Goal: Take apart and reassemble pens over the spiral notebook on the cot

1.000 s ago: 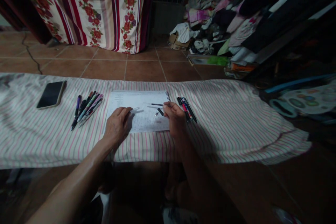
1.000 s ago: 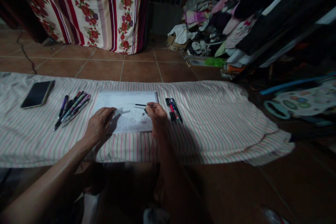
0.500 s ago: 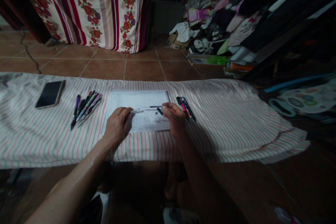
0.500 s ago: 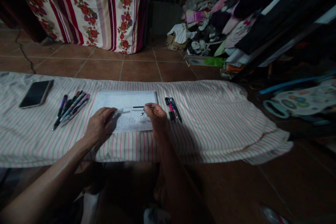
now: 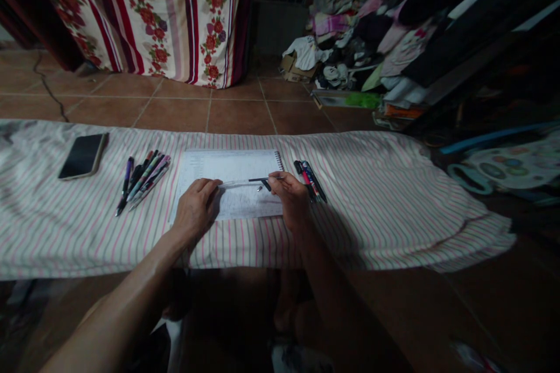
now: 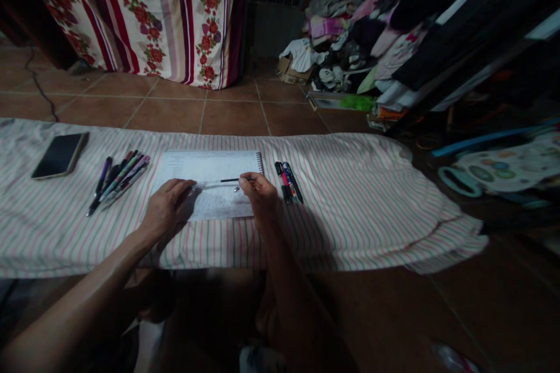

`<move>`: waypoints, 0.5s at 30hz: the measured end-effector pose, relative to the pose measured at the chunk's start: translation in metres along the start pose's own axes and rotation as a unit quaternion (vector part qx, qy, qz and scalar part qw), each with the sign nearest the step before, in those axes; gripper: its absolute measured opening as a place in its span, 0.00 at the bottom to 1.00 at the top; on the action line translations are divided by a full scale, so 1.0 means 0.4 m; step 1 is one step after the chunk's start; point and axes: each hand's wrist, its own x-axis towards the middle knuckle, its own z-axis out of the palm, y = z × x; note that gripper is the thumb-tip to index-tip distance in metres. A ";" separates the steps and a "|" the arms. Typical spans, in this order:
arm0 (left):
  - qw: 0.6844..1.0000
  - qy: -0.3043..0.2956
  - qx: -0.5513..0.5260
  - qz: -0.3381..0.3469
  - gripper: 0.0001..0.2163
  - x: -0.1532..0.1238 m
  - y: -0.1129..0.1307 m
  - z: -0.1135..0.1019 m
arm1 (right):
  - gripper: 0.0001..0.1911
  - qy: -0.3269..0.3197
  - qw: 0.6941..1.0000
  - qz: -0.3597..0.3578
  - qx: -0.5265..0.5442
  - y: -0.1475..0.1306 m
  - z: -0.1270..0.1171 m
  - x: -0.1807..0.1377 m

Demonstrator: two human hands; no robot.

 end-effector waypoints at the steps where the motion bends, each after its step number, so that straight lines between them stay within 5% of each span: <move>1: 1.000 -0.001 0.001 0.001 0.11 0.000 0.000 0.000 | 0.13 0.000 1.000 0.000 0.001 -0.001 0.000 0.000; 15: 1.000 -0.016 -0.012 0.017 0.12 0.000 0.008 -0.002 | 0.11 -0.032 0.999 -0.003 -0.015 -0.007 0.005 -0.009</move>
